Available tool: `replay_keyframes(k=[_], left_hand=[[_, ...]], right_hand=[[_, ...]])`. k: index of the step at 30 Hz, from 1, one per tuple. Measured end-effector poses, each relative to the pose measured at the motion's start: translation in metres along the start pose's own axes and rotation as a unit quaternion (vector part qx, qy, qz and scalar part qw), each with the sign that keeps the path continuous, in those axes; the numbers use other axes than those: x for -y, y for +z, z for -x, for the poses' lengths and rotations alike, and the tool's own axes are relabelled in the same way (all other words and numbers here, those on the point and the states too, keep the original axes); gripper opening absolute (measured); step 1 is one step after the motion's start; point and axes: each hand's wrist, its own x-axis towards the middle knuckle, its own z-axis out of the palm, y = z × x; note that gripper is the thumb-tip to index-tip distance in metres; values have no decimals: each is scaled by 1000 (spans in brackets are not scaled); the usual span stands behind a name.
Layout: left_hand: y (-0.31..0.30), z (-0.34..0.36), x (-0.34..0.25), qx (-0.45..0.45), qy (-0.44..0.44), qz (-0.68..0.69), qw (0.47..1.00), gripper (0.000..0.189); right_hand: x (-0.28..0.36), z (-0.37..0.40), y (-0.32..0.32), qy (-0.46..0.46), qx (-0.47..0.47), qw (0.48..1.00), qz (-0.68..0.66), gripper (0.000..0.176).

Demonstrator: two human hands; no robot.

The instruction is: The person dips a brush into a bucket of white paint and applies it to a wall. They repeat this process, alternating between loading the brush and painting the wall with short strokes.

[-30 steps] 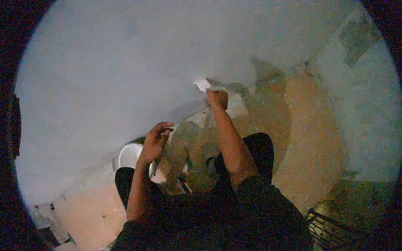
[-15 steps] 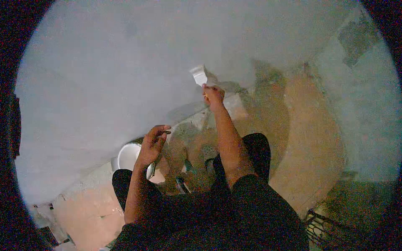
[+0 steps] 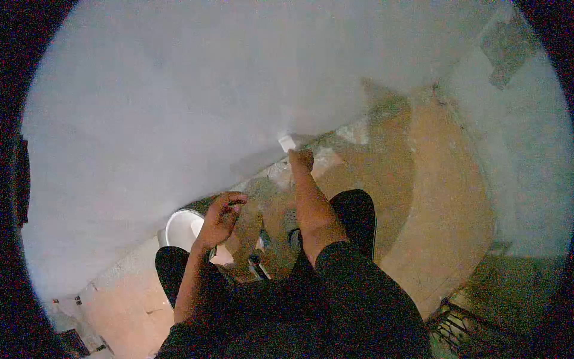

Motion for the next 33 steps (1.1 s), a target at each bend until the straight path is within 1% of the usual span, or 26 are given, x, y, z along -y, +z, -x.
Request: replay_keyframes(k=[2,3,5,6,7,8,9,10,11,13,14,15,17,18,19,21,22,25,26,27,29,30,31,33], left_hand=[[-2,-4,-4,4,-7,4,1000,20],[-4,-7,-5,7,-5,6,1000,20],[-9,-13,-8,11,-3,11,1000,22],[-10,-17,-9,11,-2,13,1000,22],[-12,-21,-11,12,-10,22,1000,22],[-12,-23,-13,13,-17,31,999,23],[-12,-24,-13,14,-14,33,999,23],[-10,-25,-12,18,-5,38,999,23],[-9,-25,-12,21,6,41,999,23],[-8,-24,-14,23,-2,37,999,23],[-8,-24,-14,25,-10,31,999,24],[-2,-19,-12,25,-7,26,999,24],[0,-18,-9,35,12,35,999,30],[2,-16,-18,38,17,11,999,29],[4,-13,-18,35,15,6,999,29],[21,-1,-21,26,-1,10,1000,27],[39,21,-31,28,15,-27,999,27],[35,30,-30,24,26,-24,999,24],[33,31,-31,24,25,-23,999,24],[32,30,-33,21,25,-33,999,24],[30,30,-35,14,26,-45,999,24],[31,30,-36,16,37,-44,998,25],[30,31,-36,18,47,-42,998,26],[31,32,-39,17,27,-34,999,28]], right_hand=[[13,5,-2,-144,-107,983,45,52],[24,9,-8,-144,-109,982,46,52],[50,15,-22,-101,-104,989,-44,49],[60,15,-26,-85,-68,977,-181,33],[66,16,-30,-85,-70,978,-179,33],[73,17,-36,-103,-47,957,-266,37],[86,36,-51,-120,-26,928,-352,42],[95,43,-63,-123,-25,938,-325,41],[98,38,-67,-125,-27,937,-326,41],[107,44,-73,-216,-50,945,-239,42],[107,48,-77,-141,24,934,-327,44],[102,47,-73,-143,24,932,-332,44],[107,44,-67,-161,52,893,-418,41],[104,54,-70,-160,78,900,-397,38],[100,49,-66,-161,84,899,-400,38],[79,36,-60,-99,95,937,-323,34],[50,42,-75,-103,93,942,-306,34],[15,31,-45,-94,103,940,-312,34],[9,28,-45,-113,100,962,-229,33],[-1,12,-33,-113,101,962,-228,33],[-25,-31,4,-164,-23,981,-98,34],[-22,-26,-6,-111,32,993,-34,36],[-28,-40,7,-112,34,993,-33,36],[-36,-60,28,-92,-60,993,43,42]])
